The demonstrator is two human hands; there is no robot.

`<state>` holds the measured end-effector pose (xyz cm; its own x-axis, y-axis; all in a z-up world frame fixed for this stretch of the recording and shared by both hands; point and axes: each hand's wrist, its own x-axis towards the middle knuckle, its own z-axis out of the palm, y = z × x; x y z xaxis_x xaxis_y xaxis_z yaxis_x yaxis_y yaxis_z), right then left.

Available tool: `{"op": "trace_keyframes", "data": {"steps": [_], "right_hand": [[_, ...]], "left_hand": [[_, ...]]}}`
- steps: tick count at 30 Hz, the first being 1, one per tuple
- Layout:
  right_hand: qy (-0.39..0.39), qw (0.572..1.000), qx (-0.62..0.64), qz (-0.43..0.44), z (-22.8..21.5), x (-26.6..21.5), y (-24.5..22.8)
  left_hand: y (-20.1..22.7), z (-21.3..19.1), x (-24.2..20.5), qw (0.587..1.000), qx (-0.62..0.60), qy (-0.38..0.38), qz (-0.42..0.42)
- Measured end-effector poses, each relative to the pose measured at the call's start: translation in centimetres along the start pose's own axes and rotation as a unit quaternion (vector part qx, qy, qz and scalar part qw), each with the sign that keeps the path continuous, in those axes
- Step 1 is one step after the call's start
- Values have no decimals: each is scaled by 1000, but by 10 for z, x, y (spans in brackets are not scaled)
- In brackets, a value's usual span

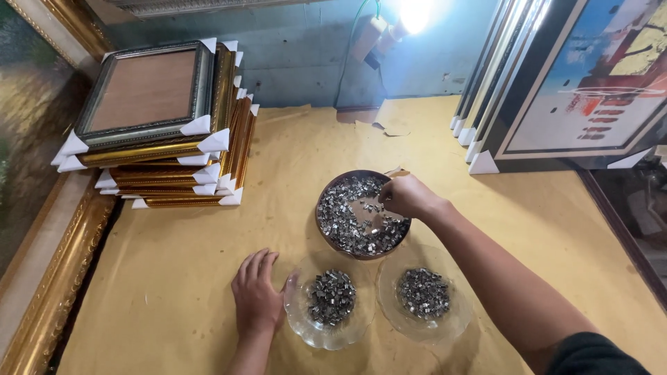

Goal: Sorting small metal screws from a central tray into two separate glass bowls

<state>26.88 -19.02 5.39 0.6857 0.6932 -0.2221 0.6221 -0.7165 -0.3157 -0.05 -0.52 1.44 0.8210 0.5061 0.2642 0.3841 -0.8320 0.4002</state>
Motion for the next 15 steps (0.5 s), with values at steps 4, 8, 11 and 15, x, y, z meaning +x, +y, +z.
{"op": "trace_keyframes", "data": {"steps": [4, 8, 11, 15], "right_hand": [[25, 999, 27, 12, 4, -3, -16], [45, 999, 13, -10, 14, -2, -17], [47, 999, 11, -17, 12, -9, -22], [88, 994, 48, -44, 14, -8, -16]], "left_hand": [[-4, 5, 0, 1000, 3, 2, -2], [-4, 6, 0, 1000, 7, 5, -4], [-3, 4, -1, 1000, 0, 9, -3], [-1, 1, 0, 1000, 4, -10, -5]]}}
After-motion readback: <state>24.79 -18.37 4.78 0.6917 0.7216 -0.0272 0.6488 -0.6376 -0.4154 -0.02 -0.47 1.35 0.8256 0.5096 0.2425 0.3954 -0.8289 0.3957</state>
